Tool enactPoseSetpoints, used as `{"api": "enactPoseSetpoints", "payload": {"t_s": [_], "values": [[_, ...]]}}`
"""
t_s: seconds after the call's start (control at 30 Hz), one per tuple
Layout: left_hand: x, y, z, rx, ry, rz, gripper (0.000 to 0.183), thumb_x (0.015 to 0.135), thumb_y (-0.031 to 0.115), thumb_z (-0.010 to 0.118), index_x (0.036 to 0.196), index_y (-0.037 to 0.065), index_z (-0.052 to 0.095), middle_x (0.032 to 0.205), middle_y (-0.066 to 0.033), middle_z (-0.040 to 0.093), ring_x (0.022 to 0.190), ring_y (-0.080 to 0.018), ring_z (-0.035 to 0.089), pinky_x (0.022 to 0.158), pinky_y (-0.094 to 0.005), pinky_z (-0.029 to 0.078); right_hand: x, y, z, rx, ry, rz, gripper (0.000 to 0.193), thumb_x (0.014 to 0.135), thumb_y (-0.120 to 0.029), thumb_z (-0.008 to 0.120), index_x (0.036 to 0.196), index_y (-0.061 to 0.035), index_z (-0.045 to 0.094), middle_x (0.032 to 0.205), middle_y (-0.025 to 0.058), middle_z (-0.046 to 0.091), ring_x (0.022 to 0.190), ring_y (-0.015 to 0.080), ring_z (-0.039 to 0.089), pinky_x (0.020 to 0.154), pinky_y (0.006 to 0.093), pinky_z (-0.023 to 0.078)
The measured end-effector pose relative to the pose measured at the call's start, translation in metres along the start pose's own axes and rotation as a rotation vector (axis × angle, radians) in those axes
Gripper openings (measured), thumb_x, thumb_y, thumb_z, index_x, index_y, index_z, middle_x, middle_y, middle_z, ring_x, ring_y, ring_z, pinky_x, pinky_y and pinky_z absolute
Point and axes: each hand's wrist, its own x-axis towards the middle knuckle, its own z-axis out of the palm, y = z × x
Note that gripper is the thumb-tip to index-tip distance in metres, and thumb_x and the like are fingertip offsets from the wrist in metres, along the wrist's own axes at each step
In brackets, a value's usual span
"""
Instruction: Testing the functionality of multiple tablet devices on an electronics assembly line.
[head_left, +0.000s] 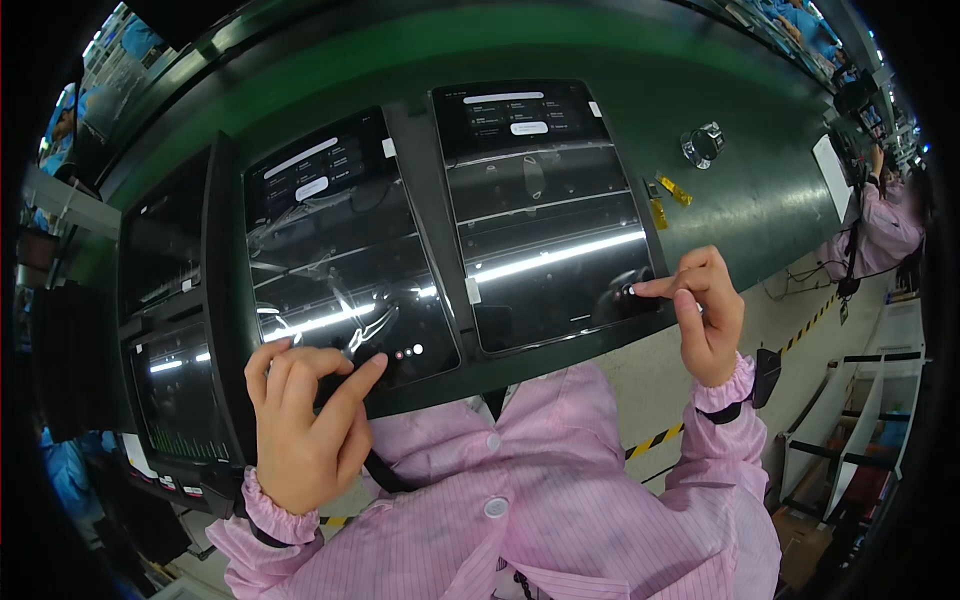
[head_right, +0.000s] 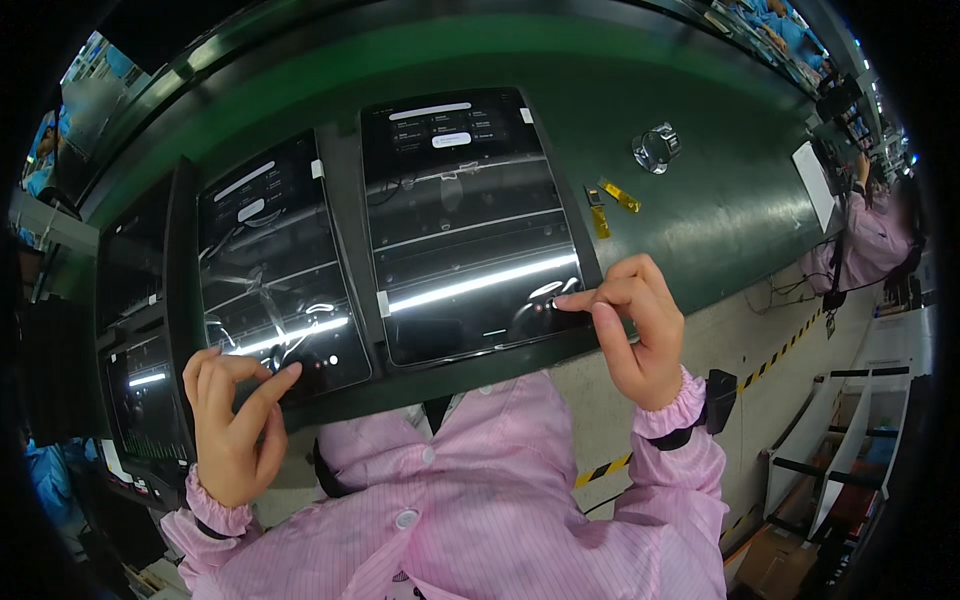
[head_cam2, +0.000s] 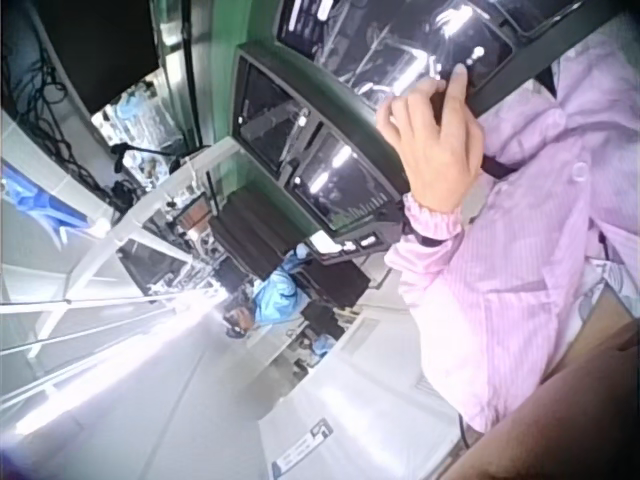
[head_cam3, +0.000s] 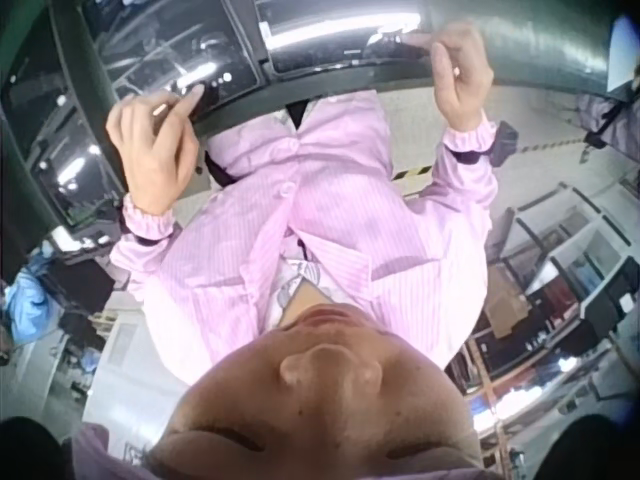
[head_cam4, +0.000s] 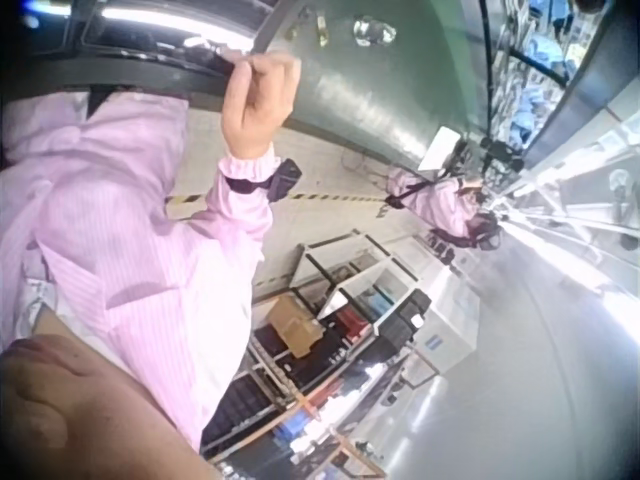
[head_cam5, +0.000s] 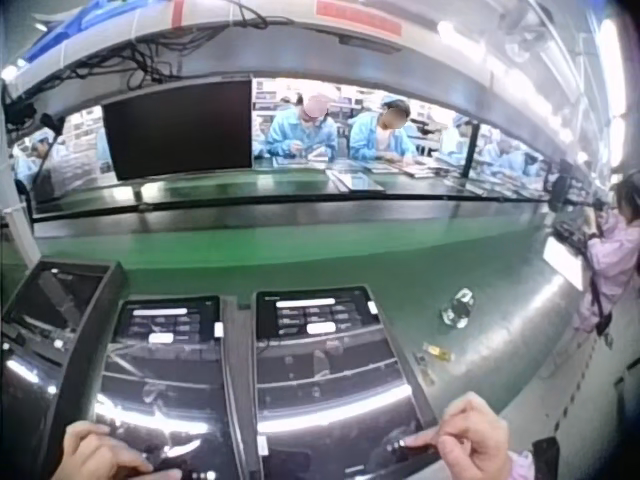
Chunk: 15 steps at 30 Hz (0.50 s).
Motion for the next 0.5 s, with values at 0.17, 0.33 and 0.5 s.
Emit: {"api": "enactPoseSetpoints", "payload": {"t_s": [0.17, 0.33, 0.5], "values": [[0.004, 0.001, 0.007, 0.017, 0.012, 0.027, 0.048, 0.067, -0.001, 0.061, 0.112, 0.009, 0.071, 0.098, -0.0085, 0.054, 0.095, -0.0261, 0.054, 0.102, -0.0507, 0.034, -0.005, 0.006, -0.001, -0.060, 0.080, -0.089, 0.010, 0.087, 0.004, 0.050, 0.087, 0.0018, 0.060, 0.086, 0.0108, 0.072, 0.080, 0.0188, 0.048, 0.067, 0.0285, 0.043], [0.010, 0.004, 0.017, -0.018, 0.026, 0.062, 0.050, 0.066, 0.002, 0.062, 0.113, 0.016, 0.073, 0.100, -0.0067, 0.054, 0.095, -0.0255, 0.053, 0.100, -0.0498, 0.034, -0.004, 0.009, -0.002, -0.001, 0.144, -0.097, 0.008, 0.093, -0.002, 0.048, 0.086, -0.0008, 0.053, 0.086, 0.0111, 0.072, 0.080, 0.0169, 0.046, 0.068, 0.0284, 0.042], [0.012, 0.002, 0.009, 0.020, 0.012, 0.049, 0.054, 0.065, 0.000, 0.059, 0.114, 0.015, 0.073, 0.106, -0.0098, 0.054, 0.103, -0.0270, 0.051, 0.100, -0.0502, 0.033, 0.001, 0.010, -0.002, 0.011, 0.124, -0.088, 0.007, 0.094, -0.003, 0.047, 0.090, -0.0006, 0.052, 0.089, 0.0118, 0.072, 0.084, 0.0169, 0.049, 0.073, 0.0298, 0.044]]}}
